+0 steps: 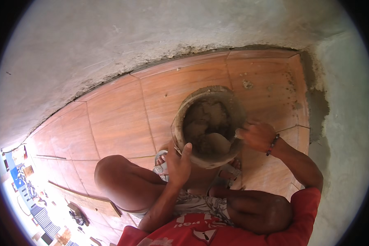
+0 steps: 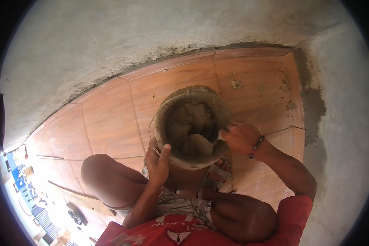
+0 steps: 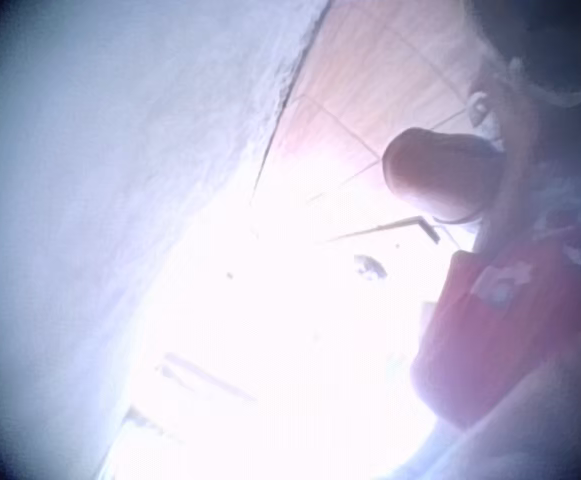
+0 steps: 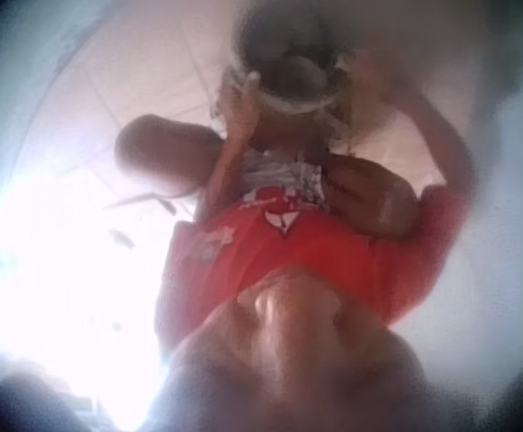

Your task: The person scoops cement from a bucket using a trowel and applies it to the corner where the wall meets the tiled floor. They repeatedly smooth the cement along the baseboard area to fill gaps and create a finished edge.

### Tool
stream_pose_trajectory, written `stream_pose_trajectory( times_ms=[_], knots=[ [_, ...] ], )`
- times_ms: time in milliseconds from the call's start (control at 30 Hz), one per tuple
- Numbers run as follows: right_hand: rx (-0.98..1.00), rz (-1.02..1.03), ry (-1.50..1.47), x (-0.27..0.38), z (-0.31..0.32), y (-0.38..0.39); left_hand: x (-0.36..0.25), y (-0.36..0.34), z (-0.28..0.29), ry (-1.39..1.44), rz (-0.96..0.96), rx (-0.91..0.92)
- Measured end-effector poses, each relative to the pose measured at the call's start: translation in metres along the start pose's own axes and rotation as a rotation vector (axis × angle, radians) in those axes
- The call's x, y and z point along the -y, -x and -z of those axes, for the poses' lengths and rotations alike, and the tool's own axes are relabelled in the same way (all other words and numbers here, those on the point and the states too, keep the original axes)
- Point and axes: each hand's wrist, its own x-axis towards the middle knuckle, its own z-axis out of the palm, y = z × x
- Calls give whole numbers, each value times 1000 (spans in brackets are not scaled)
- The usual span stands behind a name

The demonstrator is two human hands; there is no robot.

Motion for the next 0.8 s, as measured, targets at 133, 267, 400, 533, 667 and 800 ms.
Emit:
stream_pose_trajectory(
  times_ms=[133,267,400,533,667,800],
  knots=[
    [21,-19,-176,-10,0,14,-1,2,5,-31,55,-8],
    [19,0,-406,-21,-24,28,2,1,6,-33,35,-26],
    [-105,-24,-560,-16,-44,44,21,3,6,-196,42,-73],
    [-217,-109,-588,-16,-61,58,19,3,3,-27,31,-83],
    [-156,-263,-563,-14,-55,68,7,3,-3,82,61,-42],
    [-154,-292,-554,-8,-50,73,2,4,-6,86,62,-22]
  ],
)
